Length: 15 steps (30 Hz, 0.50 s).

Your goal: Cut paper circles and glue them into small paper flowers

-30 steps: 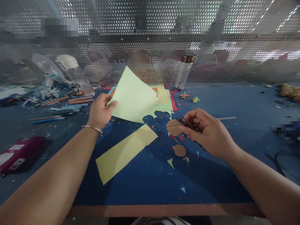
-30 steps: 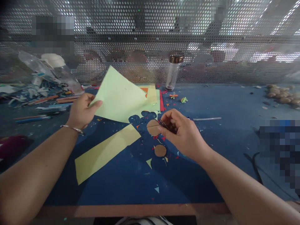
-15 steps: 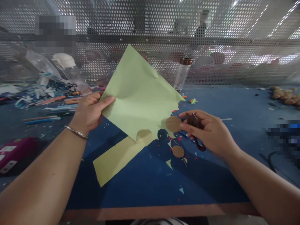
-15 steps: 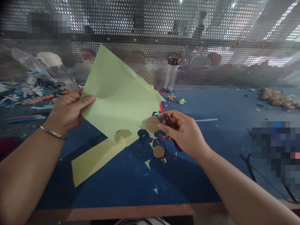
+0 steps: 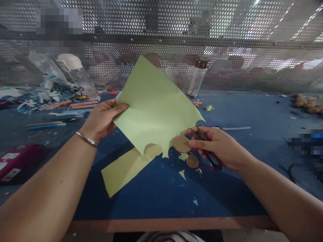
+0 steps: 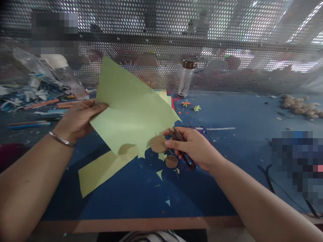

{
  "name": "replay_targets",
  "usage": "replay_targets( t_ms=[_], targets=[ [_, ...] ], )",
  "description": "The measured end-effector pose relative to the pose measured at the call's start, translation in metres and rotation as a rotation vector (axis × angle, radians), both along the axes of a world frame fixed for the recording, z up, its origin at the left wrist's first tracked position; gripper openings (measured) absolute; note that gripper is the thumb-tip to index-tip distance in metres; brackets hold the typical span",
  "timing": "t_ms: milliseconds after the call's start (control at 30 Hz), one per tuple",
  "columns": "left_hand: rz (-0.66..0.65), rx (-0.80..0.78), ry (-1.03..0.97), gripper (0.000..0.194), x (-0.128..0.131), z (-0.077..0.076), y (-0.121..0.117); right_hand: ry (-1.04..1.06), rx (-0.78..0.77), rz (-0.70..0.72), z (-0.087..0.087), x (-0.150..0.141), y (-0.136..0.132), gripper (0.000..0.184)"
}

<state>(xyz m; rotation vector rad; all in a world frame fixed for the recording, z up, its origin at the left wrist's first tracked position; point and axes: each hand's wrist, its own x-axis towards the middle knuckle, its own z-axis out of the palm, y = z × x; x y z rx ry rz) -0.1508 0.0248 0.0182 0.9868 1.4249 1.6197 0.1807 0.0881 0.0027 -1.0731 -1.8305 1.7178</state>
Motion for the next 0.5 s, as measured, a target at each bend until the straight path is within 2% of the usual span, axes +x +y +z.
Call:
replay_targets(
  t_ms=[133, 300, 500],
  targets=[
    [0.023, 0.013, -0.021, 0.025, -0.0034, 0.0005, -0.0005, -0.007, -0.019, 0.007, 0.0041, -0.0023, -0.0037, 0.044],
    [0.01, 0.002, -0.058, 0.025, -0.0045, -0.0005, -0.0002, -0.003, -0.032, 0.016, 0.0068, -0.002, -0.0046, 0.031],
    [0.006, 0.044, -0.145, 0.029, 0.0032, 0.0017, 0.0011, 0.017, -0.088, 0.02, 0.003, 0.0001, -0.005, 0.034]
  ],
)
